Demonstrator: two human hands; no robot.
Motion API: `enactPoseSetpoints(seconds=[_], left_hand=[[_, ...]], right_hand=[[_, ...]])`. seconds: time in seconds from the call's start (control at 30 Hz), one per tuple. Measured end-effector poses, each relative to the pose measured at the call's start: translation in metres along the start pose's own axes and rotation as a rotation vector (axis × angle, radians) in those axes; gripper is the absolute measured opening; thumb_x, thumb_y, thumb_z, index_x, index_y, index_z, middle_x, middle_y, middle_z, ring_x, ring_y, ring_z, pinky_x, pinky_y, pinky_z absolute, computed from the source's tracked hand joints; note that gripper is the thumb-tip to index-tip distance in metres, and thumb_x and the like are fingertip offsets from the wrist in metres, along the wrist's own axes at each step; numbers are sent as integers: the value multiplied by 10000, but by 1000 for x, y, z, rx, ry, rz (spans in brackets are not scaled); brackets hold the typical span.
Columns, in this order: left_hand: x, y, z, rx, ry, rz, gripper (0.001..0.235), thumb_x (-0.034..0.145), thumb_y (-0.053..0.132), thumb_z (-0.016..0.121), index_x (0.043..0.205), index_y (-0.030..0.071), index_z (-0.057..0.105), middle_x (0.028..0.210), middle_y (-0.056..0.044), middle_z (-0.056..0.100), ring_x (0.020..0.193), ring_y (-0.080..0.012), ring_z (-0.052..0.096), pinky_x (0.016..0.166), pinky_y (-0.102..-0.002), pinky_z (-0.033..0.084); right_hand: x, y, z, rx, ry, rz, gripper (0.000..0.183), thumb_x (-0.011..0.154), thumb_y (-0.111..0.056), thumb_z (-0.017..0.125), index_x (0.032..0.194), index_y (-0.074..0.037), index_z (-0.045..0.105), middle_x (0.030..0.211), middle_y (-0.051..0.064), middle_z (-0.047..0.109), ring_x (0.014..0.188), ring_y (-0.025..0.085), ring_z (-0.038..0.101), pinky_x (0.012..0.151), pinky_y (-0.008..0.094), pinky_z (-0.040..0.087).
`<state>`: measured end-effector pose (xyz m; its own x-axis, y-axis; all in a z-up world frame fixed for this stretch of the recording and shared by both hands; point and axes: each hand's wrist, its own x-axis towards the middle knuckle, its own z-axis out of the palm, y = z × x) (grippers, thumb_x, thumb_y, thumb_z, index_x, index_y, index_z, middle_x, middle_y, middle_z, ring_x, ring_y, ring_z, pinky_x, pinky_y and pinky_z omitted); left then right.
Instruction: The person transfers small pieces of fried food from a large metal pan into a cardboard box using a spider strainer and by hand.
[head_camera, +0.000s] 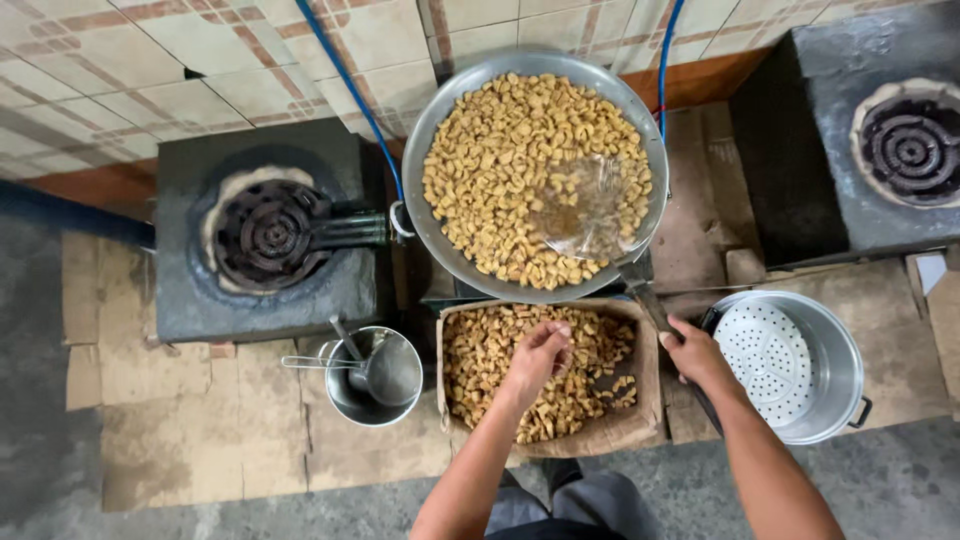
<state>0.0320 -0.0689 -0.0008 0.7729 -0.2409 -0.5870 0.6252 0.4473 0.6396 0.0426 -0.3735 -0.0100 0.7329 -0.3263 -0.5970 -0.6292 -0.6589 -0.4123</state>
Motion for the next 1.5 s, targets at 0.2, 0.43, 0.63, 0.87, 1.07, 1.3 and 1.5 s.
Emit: enactPoseSetpoints(seconds=[0.2,0.43,0.63,0.87,1.07,1.3,1.5], left_hand=[[-6,38,-15,41,-70,-42,199,989,220,647,1120,69,654,800,4,641,584,-103,530,510,-280,392],[-15,58,-44,107,-21,-143,207,994,246,660,1145,104,667,815,14,641,652,-90,571,571,-260,421],[-14,68,-77,73,-75,-177,196,992,255,674,1140,127,681,814,32,631,657,-76,550,586,-246,425],[-22,82,-101,131,-62,-171,213,984,286,676,1112,115,670,825,43,632,683,-75,569,587,-238,417],[-21,91,-125,67,-97,-145,250,979,289,686,1138,97,669,821,28,633,654,-86,554,587,-249,433],[-26,99,-131,33,-113,-146,233,982,269,683,1152,111,654,834,32,649,647,-78,528,564,-241,385],[-27,96,-139,45,-107,-161,216,1011,268,687,1093,82,615,847,39,630,671,-83,559,589,-250,426]], right_hand=[[18,-9,14,104,68,-38,502,1008,-372,665,1479,-214,588,999,248,777,627,294,713,628,403,573],[64,-64,52,188,11,12,543,996,-356,635,1502,-175,549,934,241,757,551,297,682,551,433,560],[41,-134,32,316,52,33,513,980,-352,658,1464,-190,601,817,147,689,535,239,619,527,421,533],[66,-167,45,134,-11,-9,536,986,-363,656,1481,-190,547,752,84,698,568,215,672,525,380,540],[71,-201,76,391,-93,-82,482,1014,-330,644,1463,-158,618,734,96,591,539,195,536,473,375,470],[55,-212,59,-34,-90,38,509,1039,-337,532,1541,-275,477,724,90,658,540,193,578,497,366,476],[52,-231,90,-144,-34,-188,511,1021,-401,608,1507,-255,540,744,67,701,558,148,631,557,308,486]])
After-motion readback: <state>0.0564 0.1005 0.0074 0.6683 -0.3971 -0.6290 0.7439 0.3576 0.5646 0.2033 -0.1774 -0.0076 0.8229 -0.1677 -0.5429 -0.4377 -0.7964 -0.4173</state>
